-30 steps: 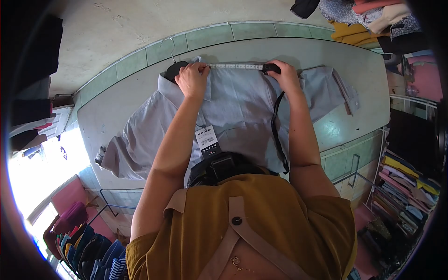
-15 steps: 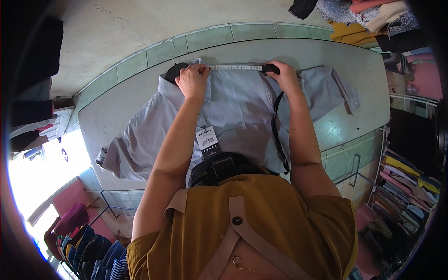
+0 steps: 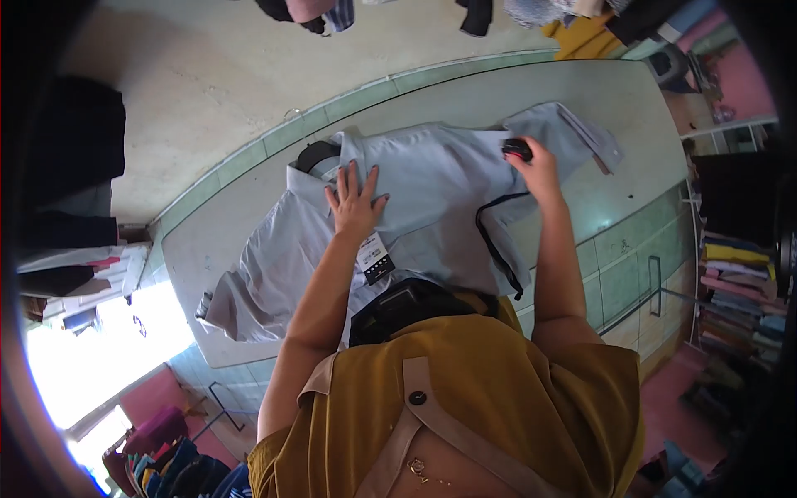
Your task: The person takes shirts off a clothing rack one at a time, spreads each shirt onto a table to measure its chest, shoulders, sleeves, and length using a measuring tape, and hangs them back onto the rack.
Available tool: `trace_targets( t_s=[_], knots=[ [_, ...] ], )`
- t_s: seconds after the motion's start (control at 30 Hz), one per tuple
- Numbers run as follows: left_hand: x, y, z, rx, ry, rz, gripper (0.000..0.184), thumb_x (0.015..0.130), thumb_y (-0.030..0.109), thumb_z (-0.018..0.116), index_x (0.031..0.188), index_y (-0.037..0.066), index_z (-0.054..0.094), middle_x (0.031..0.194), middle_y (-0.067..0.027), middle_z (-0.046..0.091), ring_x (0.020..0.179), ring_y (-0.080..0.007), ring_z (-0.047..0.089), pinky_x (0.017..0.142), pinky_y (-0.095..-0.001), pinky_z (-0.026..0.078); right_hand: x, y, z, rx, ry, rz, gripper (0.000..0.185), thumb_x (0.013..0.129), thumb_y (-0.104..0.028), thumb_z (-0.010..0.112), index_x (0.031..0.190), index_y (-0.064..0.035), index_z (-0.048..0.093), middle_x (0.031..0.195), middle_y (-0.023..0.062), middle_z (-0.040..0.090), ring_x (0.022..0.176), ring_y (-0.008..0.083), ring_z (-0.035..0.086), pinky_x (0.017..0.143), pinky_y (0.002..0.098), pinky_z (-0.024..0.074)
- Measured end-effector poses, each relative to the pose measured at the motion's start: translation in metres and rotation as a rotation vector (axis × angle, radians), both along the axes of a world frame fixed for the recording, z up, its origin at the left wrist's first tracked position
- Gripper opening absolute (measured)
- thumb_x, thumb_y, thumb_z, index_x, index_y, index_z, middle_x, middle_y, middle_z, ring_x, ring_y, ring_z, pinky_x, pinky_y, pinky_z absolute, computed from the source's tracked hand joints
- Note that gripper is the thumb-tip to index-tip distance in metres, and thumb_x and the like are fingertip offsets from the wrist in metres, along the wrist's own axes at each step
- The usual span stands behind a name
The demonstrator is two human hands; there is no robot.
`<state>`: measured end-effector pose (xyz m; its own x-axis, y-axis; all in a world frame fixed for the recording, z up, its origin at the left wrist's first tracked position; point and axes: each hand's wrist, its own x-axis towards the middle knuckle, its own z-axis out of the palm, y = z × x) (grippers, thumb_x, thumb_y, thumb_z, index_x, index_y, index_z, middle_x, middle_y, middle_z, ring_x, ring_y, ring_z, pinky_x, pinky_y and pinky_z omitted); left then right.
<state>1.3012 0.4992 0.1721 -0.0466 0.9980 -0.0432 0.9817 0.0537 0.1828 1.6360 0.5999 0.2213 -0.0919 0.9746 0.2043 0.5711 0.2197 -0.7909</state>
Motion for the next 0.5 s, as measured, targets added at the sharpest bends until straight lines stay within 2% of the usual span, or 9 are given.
trace_targets(
  t_s=[0.07,0.17,0.2,0.27,0.37,0.43,0.47,0.5],
  knots=[
    [-0.001,0.001,0.004,-0.067,0.013,-0.018,0.061,0.085,0.046,0.051,0.140,0.030,0.029,0.150,-0.0101,0.013,0.137,-0.0333,0.010,0.104,-0.0617,0.009,0.061,-0.021,0.010,-0.027,-0.023,-0.083,0.037,0.069,-0.019,0.075,0.099,-0.0040,0.059,0.083,0.0142,0.064,0.072,0.0236,0.063,0.065,0.0317,0.0476],
    [-0.001,0.001,0.001,-0.043,0.050,0.015,0.060,0.085,0.046,0.051,0.140,0.031,0.029,0.150,-0.0094,0.013,0.137,-0.0328,0.012,0.104,-0.0612,0.011,0.163,-0.074,0.061,0.034,-0.403,-0.375,0.035,0.073,-0.024,0.071,0.100,-0.0040,0.059,0.084,0.0166,0.064,0.075,0.0294,0.063,0.067,0.0365,0.0477],
    [-0.001,0.000,-0.001,-0.034,0.030,-0.005,0.060,0.085,0.046,0.051,0.140,0.031,0.029,0.150,-0.0094,0.013,0.137,-0.0328,0.012,0.104,-0.0612,0.011,0.204,-0.092,0.071,0.065,-0.466,-0.500,0.034,0.074,-0.024,0.070,0.099,-0.0042,0.060,0.080,0.0159,0.064,0.074,0.0316,0.063,0.066,0.0382,0.0479],
    [-0.002,0.001,-0.006,0.017,0.056,0.019,0.060,0.084,0.048,0.051,0.139,0.031,0.031,0.149,-0.0099,0.016,0.137,-0.0318,0.013,0.104,-0.0617,0.010,0.246,-0.131,0.118,-0.031,-0.572,-0.826,0.031,0.074,-0.025,0.070,0.096,-0.0044,0.062,0.074,0.0155,0.064,0.068,0.0304,0.064,0.062,0.0386,0.0476],
    [-0.003,0.002,-0.008,0.022,0.084,0.019,0.060,0.085,0.049,0.050,0.139,0.033,0.030,0.150,-0.0085,0.015,0.137,-0.0309,0.013,0.104,-0.0612,0.010,0.288,-0.160,0.149,-0.061,-0.581,-0.922,0.029,0.074,-0.026,0.069,0.093,-0.0042,0.064,0.068,0.0134,0.063,0.059,0.0252,0.063,0.056,0.0364,0.0466],
    [-0.004,0.001,-0.008,0.012,0.082,0.016,0.061,0.085,0.049,0.050,0.140,0.033,0.029,0.150,-0.0080,0.015,0.137,-0.0307,0.013,0.104,-0.0608,0.011,0.300,-0.153,0.130,-0.075,-0.412,-0.742,0.028,0.075,-0.024,0.068,0.093,-0.0034,0.065,0.065,0.0119,0.062,0.055,0.0181,0.060,0.054,0.0332,0.0458],
    [-0.004,0.002,-0.007,0.006,0.086,0.024,0.061,0.085,0.048,0.050,0.140,0.034,0.028,0.150,-0.0074,0.014,0.137,-0.0306,0.013,0.105,-0.0605,0.011,0.283,-0.145,0.126,-0.103,-0.467,-0.639,0.029,0.075,-0.023,0.069,0.095,-0.0024,0.065,0.067,0.0092,0.063,0.054,0.0149,0.057,0.054,0.0302,0.0455],
    [-0.003,0.002,-0.004,-0.030,0.097,0.032,0.062,0.085,0.048,0.049,0.140,0.034,0.027,0.150,-0.0068,0.013,0.138,-0.0306,0.012,0.105,-0.0599,0.011,0.295,-0.130,0.090,-0.090,-0.367,-0.514,0.030,0.074,-0.020,0.070,0.097,-0.0026,0.065,0.072,0.0090,0.063,0.055,0.0149,0.057,0.054,0.0298,0.0461]
  ],
)
